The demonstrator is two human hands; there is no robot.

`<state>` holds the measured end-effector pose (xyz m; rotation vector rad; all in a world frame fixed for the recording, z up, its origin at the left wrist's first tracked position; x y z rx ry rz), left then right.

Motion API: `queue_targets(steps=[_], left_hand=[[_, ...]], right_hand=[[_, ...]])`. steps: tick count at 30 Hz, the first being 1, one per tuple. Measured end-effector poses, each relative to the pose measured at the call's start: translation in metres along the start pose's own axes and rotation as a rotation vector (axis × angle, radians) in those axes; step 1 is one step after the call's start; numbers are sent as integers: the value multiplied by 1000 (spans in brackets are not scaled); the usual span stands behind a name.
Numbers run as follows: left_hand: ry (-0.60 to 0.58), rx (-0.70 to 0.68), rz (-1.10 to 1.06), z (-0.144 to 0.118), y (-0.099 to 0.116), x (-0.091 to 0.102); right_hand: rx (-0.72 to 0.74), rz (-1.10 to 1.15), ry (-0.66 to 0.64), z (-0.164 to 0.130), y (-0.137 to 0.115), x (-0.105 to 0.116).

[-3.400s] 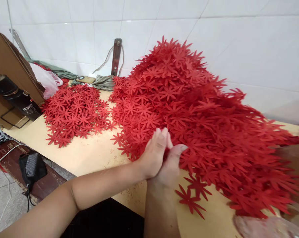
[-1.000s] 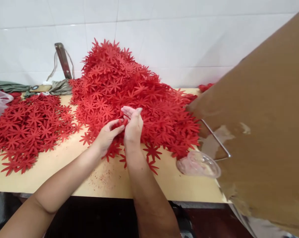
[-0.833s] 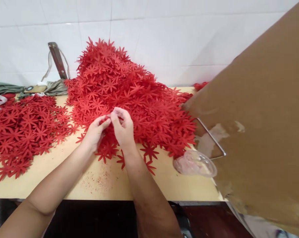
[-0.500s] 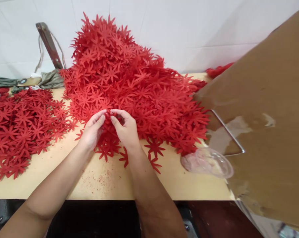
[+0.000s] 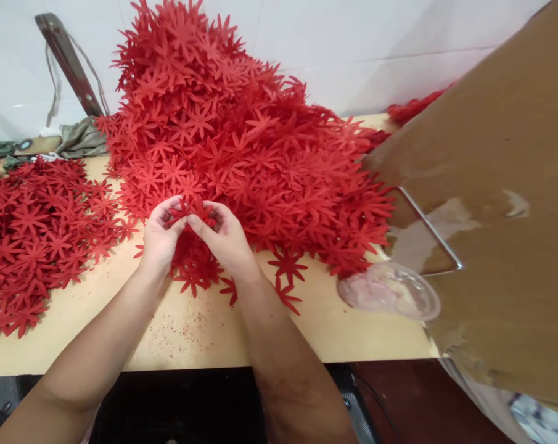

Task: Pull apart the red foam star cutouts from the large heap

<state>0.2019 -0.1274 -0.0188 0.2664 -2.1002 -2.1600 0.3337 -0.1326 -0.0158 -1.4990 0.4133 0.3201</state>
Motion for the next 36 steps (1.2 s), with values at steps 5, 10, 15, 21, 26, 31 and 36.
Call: queue_targets(steps=[5, 10, 15, 21, 26, 31, 36], left_hand=[[-28, -59, -39, 2, 2, 1], [-38, 100, -135, 4, -10, 1], [-97, 165, -130, -1, -12, -6], [-169, 194, -222, -4, -16, -20], [-96, 240, -261, -7, -24, -23], [-51, 267, -191, -9, -30, -16], [-73, 222, -110, -8, -27, -17]], right_hand=[[-23, -31, -1, 0, 4, 1], [11, -26, 82, 4, 7, 13], [77, -10, 121, 4, 3, 16], [185, -9, 98, 4, 0, 13], [270, -65, 132, 3, -1, 16], [316, -150, 115, 0, -1, 17], [368, -193, 136, -4, -8, 18]])
Point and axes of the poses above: each hand's wrist, its own z-axis towards the middle knuckle, its own x-axis out of the back of the hand, y = z × x, the point moved 8 cm from there along z, towards the middle knuckle, and after that the axes turned 12 degrees about z, right-handed, at the moved point
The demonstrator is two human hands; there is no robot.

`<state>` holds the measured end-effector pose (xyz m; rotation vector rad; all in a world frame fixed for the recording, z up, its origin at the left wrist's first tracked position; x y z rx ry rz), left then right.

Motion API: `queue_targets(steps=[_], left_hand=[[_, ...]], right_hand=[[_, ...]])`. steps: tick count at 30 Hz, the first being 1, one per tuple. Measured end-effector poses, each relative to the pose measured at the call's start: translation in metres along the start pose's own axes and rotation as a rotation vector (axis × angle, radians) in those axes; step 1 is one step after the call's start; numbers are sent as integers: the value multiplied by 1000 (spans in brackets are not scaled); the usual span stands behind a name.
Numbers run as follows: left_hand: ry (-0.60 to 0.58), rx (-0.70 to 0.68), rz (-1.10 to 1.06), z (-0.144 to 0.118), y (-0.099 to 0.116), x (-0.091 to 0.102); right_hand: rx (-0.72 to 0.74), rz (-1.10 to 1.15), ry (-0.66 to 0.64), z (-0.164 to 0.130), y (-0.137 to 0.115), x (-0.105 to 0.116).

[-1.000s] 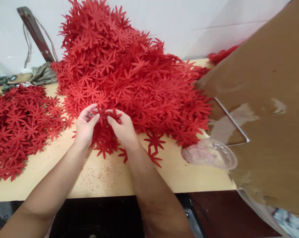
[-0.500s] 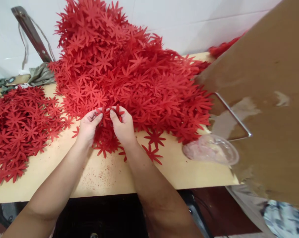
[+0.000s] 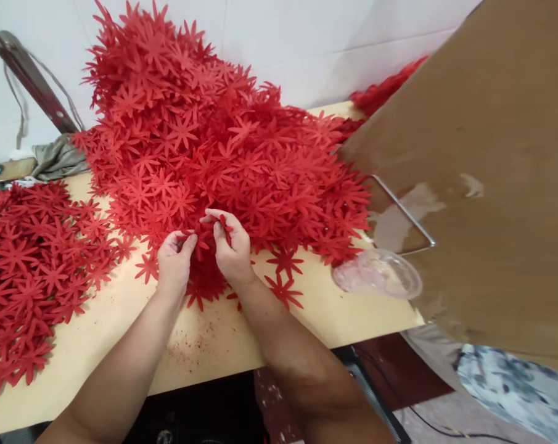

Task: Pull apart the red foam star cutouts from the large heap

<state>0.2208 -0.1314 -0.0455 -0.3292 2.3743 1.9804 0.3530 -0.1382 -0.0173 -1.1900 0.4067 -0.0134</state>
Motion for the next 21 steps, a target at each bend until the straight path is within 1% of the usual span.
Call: queue_targets(steps=[3, 8, 11, 14, 17, 21], left_hand=[[-25, -52, 62, 2, 3, -2], [-6, -115, 195, 6, 9, 5], [-36, -145, 202, 4, 15, 5], [-18, -137, 147, 1, 19, 7], [-30, -122, 111, 0, 19, 7], [-54, -132, 140, 5, 14, 8]], right_hand=[[-25, 9, 0, 0, -3, -2], [-118, 81, -26, 0, -1, -9], [-195, 113, -113, -2, 4, -20], [-273, 119, -223, -7, 8, -31], [-273, 127, -278, -8, 8, -35], [-244, 52, -279, -6, 8, -34]])
Point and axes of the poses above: each hand's wrist, its own z-axis towards the middle knuckle, its own x-axis out of the back of the hand, y = z × x, the point moved 8 cm from there along z, towards the middle knuckle, and after that the axes turned 12 degrees about z, right-handed, at the moved point
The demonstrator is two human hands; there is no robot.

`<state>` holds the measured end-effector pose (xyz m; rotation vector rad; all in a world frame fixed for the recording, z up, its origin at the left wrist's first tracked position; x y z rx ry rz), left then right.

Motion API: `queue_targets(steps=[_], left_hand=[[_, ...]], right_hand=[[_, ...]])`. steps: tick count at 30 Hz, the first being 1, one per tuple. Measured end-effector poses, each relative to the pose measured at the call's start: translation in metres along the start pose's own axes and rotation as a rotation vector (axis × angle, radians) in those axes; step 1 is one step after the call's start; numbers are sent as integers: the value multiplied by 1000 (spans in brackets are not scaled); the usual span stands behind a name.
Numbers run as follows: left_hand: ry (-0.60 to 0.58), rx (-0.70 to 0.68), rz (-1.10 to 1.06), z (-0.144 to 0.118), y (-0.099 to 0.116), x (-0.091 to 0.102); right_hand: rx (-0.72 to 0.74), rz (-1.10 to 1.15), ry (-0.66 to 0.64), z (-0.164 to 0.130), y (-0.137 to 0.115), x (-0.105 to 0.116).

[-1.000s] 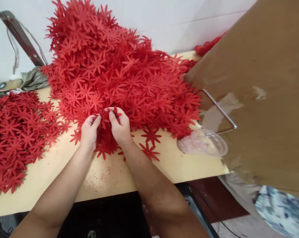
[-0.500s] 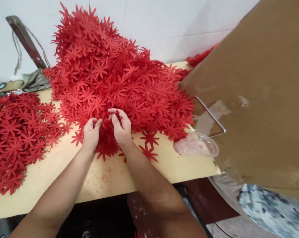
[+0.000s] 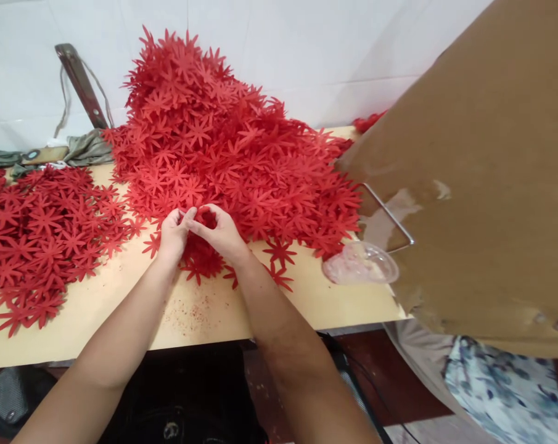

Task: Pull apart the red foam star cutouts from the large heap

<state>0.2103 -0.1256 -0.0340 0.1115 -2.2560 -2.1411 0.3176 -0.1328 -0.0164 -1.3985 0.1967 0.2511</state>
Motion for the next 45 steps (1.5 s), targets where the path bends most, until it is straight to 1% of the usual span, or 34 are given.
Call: queue_targets(steps=[4, 7, 9, 13, 15, 18, 21, 23, 26, 28, 31, 34, 37, 40, 42, 45], left_hand=[[-24, -8, -48, 6, -4, 4], [-125, -11, -127, 7, -2, 1], [-176, -9, -139, 6, 0, -2], [-194, -12, -122, 7, 0, -4], [-199, -3, -124, 8, -3, -4], [-181, 14, -111, 9, -6, -3], [-162, 10, -41, 8, -4, -3], [-167, -9, 20, 6, 0, -4], [-174, -33, 65, 4, 3, -4], [-161, -18, 51, 5, 1, -2], [-145, 6, 2, 7, -4, 0], [-159, -12, -18, 7, -1, 0], [-169, -29, 10, 5, 3, -1], [-161, -16, 22, 5, 3, 0], [-129, -6, 7, 6, 2, 3], [-60, 2, -17, 8, 0, 9]], right_hand=[[16, 6, 29, 1, 4, 2], [20, 64, 102, 2, 6, 9], [23, 77, 140, 2, 6, 13], [45, 70, 210, 1, 2, 20], [41, 73, 217, 0, -1, 20], [24, 88, 198, -1, -3, 16], [23, 93, 199, -2, -5, 15], [32, 77, 235, -1, -5, 20], [55, 47, 316, 0, -5, 31], [76, 31, 345, 2, -6, 38], [88, 16, 329, 3, -8, 40], [78, 13, 311, 3, -8, 39], [93, 18, 319, 4, -8, 41], [144, 23, 372, 4, -11, 50], [157, 29, 421, 3, -12, 56], [105, 54, 475, 1, -11, 61]])
Point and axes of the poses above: each hand's wrist, its own z-axis towards the middle knuckle, its own x-axis out of the back of the hand, y = z × x, the point moved 8 cm from there along z, towards the middle knuckle, and after that the axes turned 12 degrees about z, right-handed, at the moved point
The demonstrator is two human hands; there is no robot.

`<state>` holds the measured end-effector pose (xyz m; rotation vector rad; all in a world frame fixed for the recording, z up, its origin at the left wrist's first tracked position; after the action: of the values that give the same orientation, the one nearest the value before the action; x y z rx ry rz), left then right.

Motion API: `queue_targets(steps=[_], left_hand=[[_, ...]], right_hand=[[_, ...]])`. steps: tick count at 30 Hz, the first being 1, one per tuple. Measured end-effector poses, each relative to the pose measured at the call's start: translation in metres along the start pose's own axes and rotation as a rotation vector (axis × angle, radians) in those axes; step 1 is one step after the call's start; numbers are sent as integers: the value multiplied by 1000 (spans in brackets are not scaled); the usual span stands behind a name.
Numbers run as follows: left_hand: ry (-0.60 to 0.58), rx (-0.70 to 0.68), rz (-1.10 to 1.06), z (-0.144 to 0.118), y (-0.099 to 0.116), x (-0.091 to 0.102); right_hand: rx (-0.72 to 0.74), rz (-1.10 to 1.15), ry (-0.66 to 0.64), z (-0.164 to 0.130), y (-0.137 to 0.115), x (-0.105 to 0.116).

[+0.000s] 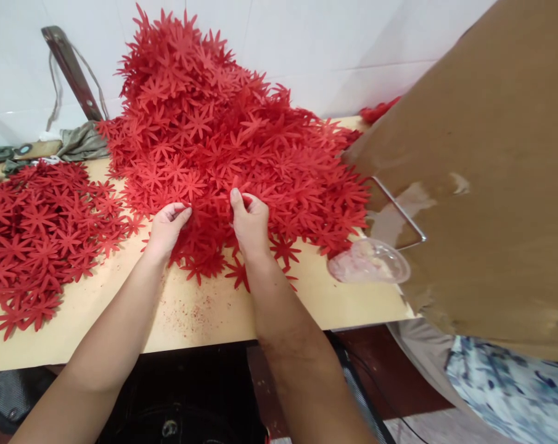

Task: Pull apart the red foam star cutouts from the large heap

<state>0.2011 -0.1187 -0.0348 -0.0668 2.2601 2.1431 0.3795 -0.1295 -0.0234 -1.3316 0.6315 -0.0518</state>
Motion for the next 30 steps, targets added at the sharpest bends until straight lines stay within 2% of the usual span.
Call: queue_targets(steps=[3, 8, 10, 13, 16, 22, 25, 30], left_hand=[[29, 3, -2, -1, 0, 2], [-22, 9, 8, -5, 4, -6], [-6, -14, 34, -5, 9, -5], [21, -30, 53, -6, 12, -3], [-1, -3, 71, -7, 10, -5], [-5, -14, 191, -5, 6, -5], [-13, -49, 224, -5, 7, -7], [-24, -74, 133, -5, 8, -9]], right_hand=[[-23, -3, -9, -3, -2, -3], [-11, 15, -159, -9, -3, -19], [0, 8, -212, -9, -2, -22], [4, -2, -254, -8, 0, -24], [-2, 9, -281, -9, -1, -25], [-98, -70, -463, -24, 2, -41], [-78, -94, -426, -21, 5, -38], [4, -34, -218, -2, 5, -16]])
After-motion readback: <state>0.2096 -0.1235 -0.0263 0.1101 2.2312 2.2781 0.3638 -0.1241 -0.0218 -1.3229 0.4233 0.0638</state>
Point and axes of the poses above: each hand's wrist, its own z-axis towards the middle knuckle, its own x-axis out of the back of the hand, y = z × x, the point moved 8 cm from there along z, towards the middle knuckle, and after that the axes turned 12 degrees about z, right-handed, at the moved point
